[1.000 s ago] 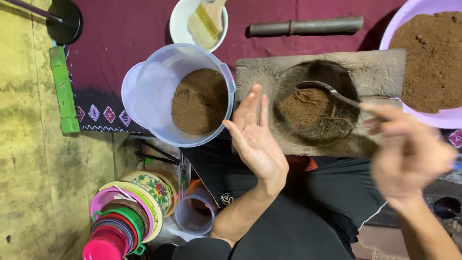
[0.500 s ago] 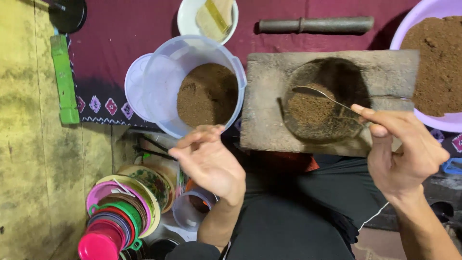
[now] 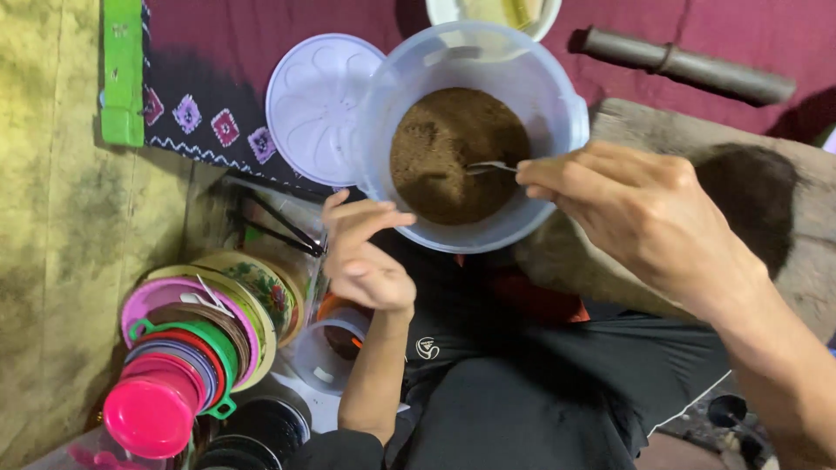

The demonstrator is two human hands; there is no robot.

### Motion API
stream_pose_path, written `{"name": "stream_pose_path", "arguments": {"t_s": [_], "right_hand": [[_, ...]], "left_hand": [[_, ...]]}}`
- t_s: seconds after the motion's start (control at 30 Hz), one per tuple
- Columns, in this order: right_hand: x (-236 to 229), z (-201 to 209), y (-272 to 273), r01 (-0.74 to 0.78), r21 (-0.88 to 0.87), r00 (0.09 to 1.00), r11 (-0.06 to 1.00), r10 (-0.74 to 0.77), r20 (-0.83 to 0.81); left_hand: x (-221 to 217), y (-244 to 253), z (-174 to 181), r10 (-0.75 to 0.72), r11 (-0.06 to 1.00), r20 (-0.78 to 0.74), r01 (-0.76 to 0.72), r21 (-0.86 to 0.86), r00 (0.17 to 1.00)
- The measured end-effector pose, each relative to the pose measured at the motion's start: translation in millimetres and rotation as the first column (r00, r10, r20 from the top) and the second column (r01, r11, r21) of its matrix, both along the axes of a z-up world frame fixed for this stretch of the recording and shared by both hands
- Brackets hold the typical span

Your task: The person is transferring ground powder from a stone mortar into a plastic storage container using a spoon, then using a brush to sweep the remaining powder and clean the mortar.

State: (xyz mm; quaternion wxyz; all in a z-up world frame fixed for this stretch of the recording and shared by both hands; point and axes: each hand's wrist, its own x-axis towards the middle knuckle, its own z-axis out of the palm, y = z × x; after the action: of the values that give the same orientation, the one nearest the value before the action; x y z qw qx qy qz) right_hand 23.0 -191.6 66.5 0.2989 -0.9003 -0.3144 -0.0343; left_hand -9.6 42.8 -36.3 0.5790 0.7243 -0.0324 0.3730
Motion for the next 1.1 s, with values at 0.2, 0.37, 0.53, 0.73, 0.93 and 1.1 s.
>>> {"name": "stream_pose_path", "arguments": {"t_s": [0.2,0.37,0.53,0.73,0.93,1.1], "right_hand": [[40,-22,36,-0.118,-0.129,0.939,0.985,0.068,-0.336],[47,-3,33,-0.078,-0.152,0.978,0.985,0.046,-0.203],[51,-26,42,-0.14,-0.188,0.949,0.972,0.077,-0.304],[51,-24,33,-0.079,-0.162,0.96,0.984,0.031,-0.279],[49,-17,29,-0.128,-0.126,0.942,0.984,0.081,-0.325],[47,-22,30,-0.057,-0.162,0.98,0.985,0.025,-0.198]], "left_hand": [[8,3,-25,-0.073,0.972,-0.14,0.102,0.213,0.987],[6,2,-44,-0.066,0.971,-0.051,0.076,0.229,0.997],[10,1,-54,-0.08,0.968,-0.009,0.079,0.24,0.997],[8,0,-65,-0.062,0.971,0.038,0.052,0.235,0.997],[8,-1,-70,-0.053,0.972,0.076,0.034,0.232,0.996],[10,-2,-71,-0.046,0.973,0.096,0.022,0.231,0.994]]}}
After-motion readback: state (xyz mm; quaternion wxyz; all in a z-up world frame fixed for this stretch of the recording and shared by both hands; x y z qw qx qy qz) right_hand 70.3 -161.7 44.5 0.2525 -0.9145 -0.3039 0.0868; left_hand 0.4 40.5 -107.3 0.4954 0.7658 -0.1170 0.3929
